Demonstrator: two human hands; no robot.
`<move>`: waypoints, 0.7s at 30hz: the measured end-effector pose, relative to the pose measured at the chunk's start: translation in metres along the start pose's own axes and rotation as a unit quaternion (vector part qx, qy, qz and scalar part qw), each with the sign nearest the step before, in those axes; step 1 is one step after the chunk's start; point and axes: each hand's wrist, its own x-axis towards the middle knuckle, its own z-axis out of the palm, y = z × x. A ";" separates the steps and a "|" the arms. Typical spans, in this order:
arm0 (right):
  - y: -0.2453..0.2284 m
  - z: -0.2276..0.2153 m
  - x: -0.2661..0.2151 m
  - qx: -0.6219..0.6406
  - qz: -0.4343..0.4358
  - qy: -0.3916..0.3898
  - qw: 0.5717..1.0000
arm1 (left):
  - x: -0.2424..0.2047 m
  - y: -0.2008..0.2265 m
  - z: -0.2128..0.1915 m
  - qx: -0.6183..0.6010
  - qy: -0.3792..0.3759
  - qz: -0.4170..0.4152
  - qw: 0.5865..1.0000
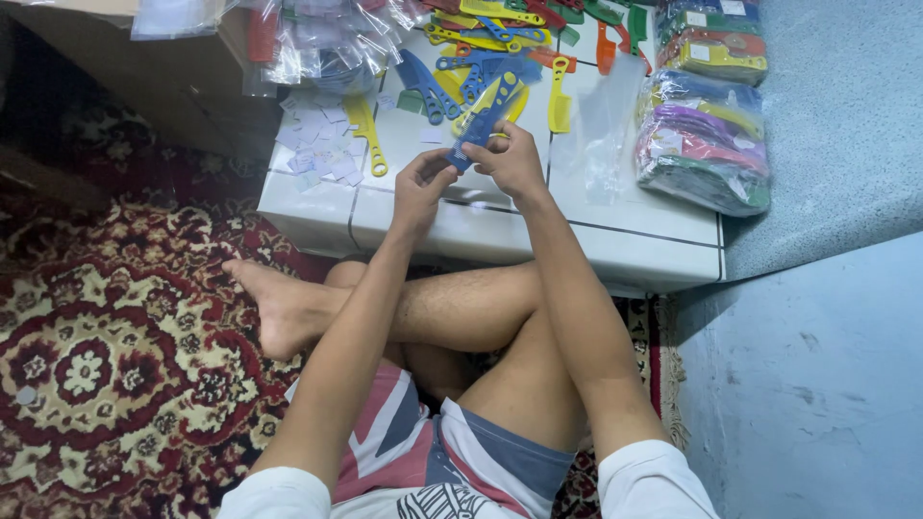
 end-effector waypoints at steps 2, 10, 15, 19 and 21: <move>-0.006 -0.001 -0.004 -0.007 -0.001 0.002 1.000 | -0.005 0.011 0.005 0.002 0.002 -0.003 1.000; -0.006 0.002 -0.005 -0.026 0.007 -0.013 1.000 | 0.000 -0.003 0.002 0.019 0.015 -0.009 1.000; -0.010 0.001 -0.005 -0.024 0.007 -0.016 1.000 | -0.004 0.011 0.006 0.012 0.007 -0.001 1.000; -0.006 0.003 -0.003 -0.029 0.011 -0.020 0.999 | -0.002 0.005 0.003 0.007 0.014 0.001 1.000; -0.004 0.004 0.000 -0.008 0.021 -0.017 1.000 | -0.004 0.008 0.002 0.003 0.015 -0.013 1.000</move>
